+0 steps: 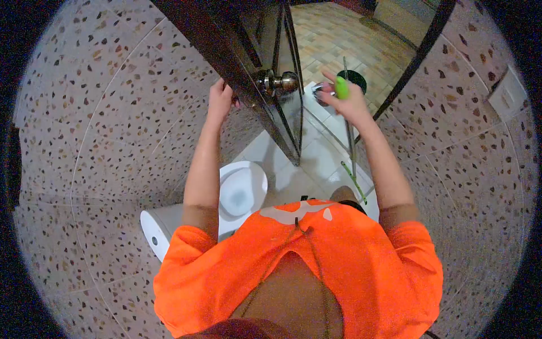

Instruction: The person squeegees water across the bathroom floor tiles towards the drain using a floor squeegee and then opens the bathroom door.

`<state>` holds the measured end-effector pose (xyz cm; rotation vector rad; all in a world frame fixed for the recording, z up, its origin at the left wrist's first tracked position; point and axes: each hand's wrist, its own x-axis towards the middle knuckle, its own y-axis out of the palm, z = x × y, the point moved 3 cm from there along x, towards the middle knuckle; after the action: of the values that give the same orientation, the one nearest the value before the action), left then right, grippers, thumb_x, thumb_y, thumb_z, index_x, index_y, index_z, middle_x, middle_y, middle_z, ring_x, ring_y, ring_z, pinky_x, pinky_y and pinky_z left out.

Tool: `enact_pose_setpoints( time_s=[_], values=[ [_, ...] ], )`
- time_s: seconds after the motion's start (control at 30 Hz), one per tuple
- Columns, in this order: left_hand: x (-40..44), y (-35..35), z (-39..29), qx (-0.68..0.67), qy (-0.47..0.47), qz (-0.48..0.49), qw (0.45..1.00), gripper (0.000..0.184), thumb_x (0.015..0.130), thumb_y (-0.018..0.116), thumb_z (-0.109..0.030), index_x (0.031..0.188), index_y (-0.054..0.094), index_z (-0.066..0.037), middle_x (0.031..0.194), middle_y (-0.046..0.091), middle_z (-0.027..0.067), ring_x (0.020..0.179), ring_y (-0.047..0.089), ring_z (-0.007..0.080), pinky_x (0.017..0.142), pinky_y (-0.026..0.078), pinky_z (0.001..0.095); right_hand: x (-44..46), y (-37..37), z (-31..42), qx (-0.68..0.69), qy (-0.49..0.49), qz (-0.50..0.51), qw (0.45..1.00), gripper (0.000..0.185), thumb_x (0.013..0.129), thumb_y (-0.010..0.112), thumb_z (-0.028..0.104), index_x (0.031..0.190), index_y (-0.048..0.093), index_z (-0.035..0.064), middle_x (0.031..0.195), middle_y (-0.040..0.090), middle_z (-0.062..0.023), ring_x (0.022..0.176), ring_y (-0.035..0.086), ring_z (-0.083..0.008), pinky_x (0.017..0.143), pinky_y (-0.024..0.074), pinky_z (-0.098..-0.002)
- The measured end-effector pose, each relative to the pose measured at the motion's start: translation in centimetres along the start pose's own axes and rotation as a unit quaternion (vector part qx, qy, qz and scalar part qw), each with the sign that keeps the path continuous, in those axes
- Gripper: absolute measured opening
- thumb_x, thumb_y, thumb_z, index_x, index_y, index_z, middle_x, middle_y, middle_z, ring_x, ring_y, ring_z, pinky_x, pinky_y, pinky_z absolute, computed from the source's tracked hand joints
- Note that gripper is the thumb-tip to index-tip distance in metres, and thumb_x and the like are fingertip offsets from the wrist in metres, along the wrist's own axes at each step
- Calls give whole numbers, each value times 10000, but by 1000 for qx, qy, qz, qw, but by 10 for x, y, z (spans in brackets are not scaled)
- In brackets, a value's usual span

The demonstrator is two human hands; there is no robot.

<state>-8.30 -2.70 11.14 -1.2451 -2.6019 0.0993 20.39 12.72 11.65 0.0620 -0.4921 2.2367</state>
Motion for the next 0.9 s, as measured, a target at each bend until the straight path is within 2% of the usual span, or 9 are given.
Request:
enact_pose_setpoints(
  time_s=[0.3, 0.37, 0.47, 0.5, 0.6, 0.67, 0.73, 0.77, 0.9],
  values=[
    [1, -29, -6, 36, -53, -10, 998, 260, 887, 520, -196, 997, 555, 36, 657, 532, 52, 450, 519, 101, 416, 437, 236, 40, 82, 38, 65, -14, 128, 990, 585, 697, 729, 151, 1232, 497, 105, 728, 587, 3, 542, 501, -54, 457, 417, -202],
    [6, -29, -1, -54, -60, 32, 996, 309, 923, 446, -240, 983, 543, 47, 656, 532, 59, 441, 512, 112, 411, 428, 237, 45, 82, 28, 113, -31, 163, 980, 557, 713, 711, 141, 1226, 498, 97, 735, 564, 5, 549, 492, -49, 470, 406, -199],
    [4, -25, -35, -46, -109, 50, 992, 402, 951, 360, -294, 900, 559, 52, 625, 526, 64, 448, 527, 120, 408, 427, 248, 44, 81, 32, 82, -39, 183, 979, 538, 730, 692, 131, 1228, 492, 83, 760, 560, 9, 564, 485, -41, 473, 392, -192],
    [8, -23, -25, -47, -113, 47, 991, 402, 951, 360, -294, 900, 559, 52, 625, 526, 64, 448, 527, 120, 408, 427, 248, 48, 82, 26, 117, -74, 179, 974, 501, 723, 709, 120, 1182, 515, 65, 892, 609, -18, 758, 548, -77, 658, 451, -221],
    [26, -14, -2, 102, 47, 0, 994, 485, 954, 329, -318, 813, 574, 77, 608, 547, 113, 516, 581, 165, 484, 461, 299, 57, 88, 16, 82, -151, 159, 972, 523, 714, 716, 121, 1189, 508, 54, 905, 605, -23, 821, 541, -85, 755, 434, -232],
    [34, -14, 7, 166, 96, -44, 981, 475, 941, 366, -309, 778, 574, 86, 590, 551, 141, 564, 600, 201, 543, 460, 331, 58, 90, 16, 109, -131, 180, 969, 527, 708, 722, 116, 1186, 511, 54, 931, 605, -27, 830, 540, -82, 773, 433, -236],
    [40, -17, 10, 203, 147, -67, 966, 448, 925, 400, -303, 788, 573, 86, 593, 557, 153, 583, 588, 209, 577, 447, 350, 59, 91, 34, 85, -208, 165, 960, 504, 702, 727, 113, 1159, 526, 48, 912, 607, -22, 832, 536, -83, 781, 429, -239],
    [37, -18, 14, 211, 162, -74, 961, 436, 919, 410, -301, 798, 572, 85, 598, 559, 154, 585, 578, 207, 585, 441, 355, 60, 94, 34, 66, -185, 150, 969, 534, 663, 749, 262, 1127, 560, 77, 879, 587, -8, 782, 523, -138, 831, 360, -316],
    [12, -22, -29, 123, 131, -172, 969, 374, 895, 449, -286, 815, 581, 54, 626, 572, 131, 576, 528, 186, 566, 426, 346, 69, 106, 32, 97, -108, 226, 963, 537, 654, 753, 247, 1122, 560, 67, 824, 598, 2, 770, 509, -88, 772, 375, -252]
  ],
)
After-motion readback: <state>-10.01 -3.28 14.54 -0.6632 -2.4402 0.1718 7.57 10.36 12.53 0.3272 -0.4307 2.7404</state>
